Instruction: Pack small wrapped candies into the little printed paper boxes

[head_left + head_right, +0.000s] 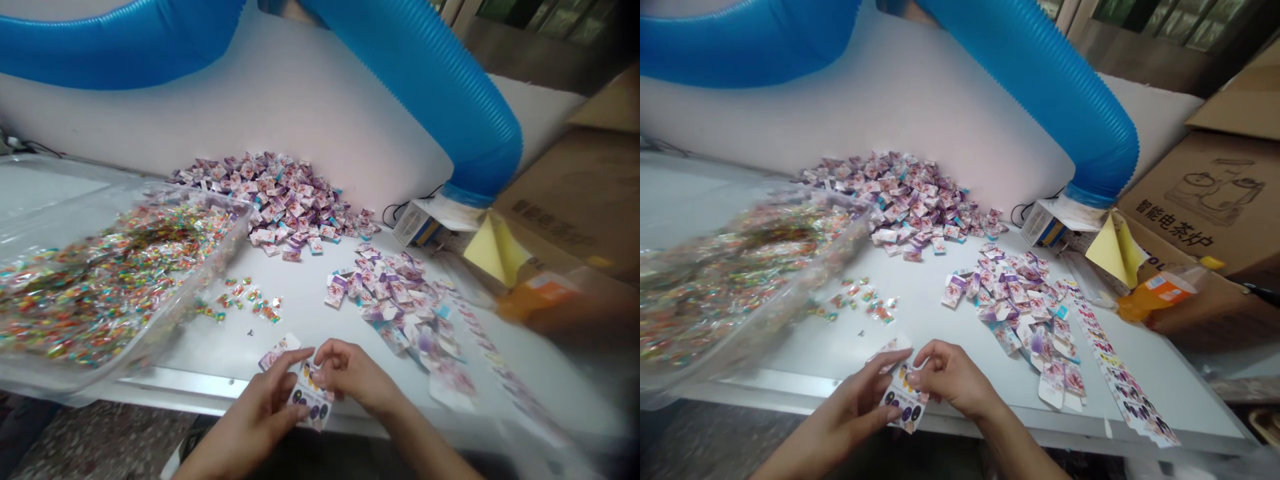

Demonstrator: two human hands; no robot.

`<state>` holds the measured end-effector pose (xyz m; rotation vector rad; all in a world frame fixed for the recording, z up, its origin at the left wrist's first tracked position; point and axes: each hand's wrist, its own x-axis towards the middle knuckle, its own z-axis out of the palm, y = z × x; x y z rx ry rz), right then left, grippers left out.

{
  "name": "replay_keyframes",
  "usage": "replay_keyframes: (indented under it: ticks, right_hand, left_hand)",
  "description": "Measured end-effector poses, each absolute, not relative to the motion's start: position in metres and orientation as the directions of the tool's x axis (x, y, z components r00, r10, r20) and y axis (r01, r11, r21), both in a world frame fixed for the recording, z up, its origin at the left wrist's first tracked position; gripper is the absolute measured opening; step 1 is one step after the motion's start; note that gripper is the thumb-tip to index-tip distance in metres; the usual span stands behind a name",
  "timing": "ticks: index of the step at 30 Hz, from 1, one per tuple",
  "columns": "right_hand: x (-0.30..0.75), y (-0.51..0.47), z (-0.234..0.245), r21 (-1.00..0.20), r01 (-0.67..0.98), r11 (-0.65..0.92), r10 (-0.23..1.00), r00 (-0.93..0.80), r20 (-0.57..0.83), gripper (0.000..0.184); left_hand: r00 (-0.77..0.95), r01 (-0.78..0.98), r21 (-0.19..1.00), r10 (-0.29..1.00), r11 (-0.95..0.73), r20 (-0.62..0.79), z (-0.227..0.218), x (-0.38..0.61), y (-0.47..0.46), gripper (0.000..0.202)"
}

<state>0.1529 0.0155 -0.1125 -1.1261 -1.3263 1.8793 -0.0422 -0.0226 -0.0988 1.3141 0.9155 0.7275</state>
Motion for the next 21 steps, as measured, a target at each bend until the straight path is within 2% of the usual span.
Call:
replay_keyframes:
  ticks: [3,6,8,11,14,16,17,19,21]
  right_hand:
    - [0.151,0.016,-0.122,-0.898,-0.035,-0.439,0.775,-0.519,-0.36,0.038]
    - [0.149,0.013,-0.124,-0.917,0.003,-0.399,0.796,-0.495,-0.348,0.037]
    - [0.147,0.007,-0.12,-0.964,0.073,-0.256,0.839,-0.479,-0.259,0.04]
    - [0.145,-0.002,-0.114,-0.985,0.131,-0.115,0.877,-0.453,-0.162,0.034]
    - [0.146,-0.006,-0.119,-0.972,0.13,-0.196,0.885,-0.403,-0.233,0.032]
    - [0.15,-0.005,-0.125,-0.963,0.12,-0.24,0.88,-0.392,-0.268,0.037]
    - [0.153,-0.003,-0.127,-0.962,0.12,-0.246,0.882,-0.384,-0.273,0.038]
    - [0.16,0.001,-0.13,-0.96,0.147,-0.239,0.904,-0.328,-0.275,0.038]
    - [0.167,0.005,-0.128,-0.956,0.196,-0.221,0.927,-0.263,-0.268,0.037]
  left_hand:
    - [0.468,0.323,0.934,0.884,-0.153,-0.018,-0.096,-0.047,-0.017,0.027]
    - [0.429,0.435,0.849,0.898,-0.3,0.098,-0.099,-0.051,-0.011,0.021]
    - [0.353,0.449,0.852,0.93,-0.268,0.106,-0.102,-0.052,-0.01,0.021]
    - [0.291,0.371,0.928,0.954,-0.037,-0.078,-0.104,-0.049,-0.014,0.03]
    - [0.359,0.236,0.953,0.895,0.188,-0.266,-0.107,-0.045,-0.019,0.034]
    - [0.346,0.258,0.948,0.899,0.185,-0.269,-0.11,-0.044,-0.017,0.037]
    - [0.301,0.328,0.936,0.925,0.129,-0.233,-0.112,-0.044,-0.014,0.038]
    - [0.18,0.568,0.822,0.98,-0.031,-0.087,-0.116,-0.045,-0.004,0.036]
    - [0.136,0.801,0.585,0.99,-0.131,0.036,-0.118,-0.047,0.009,0.036]
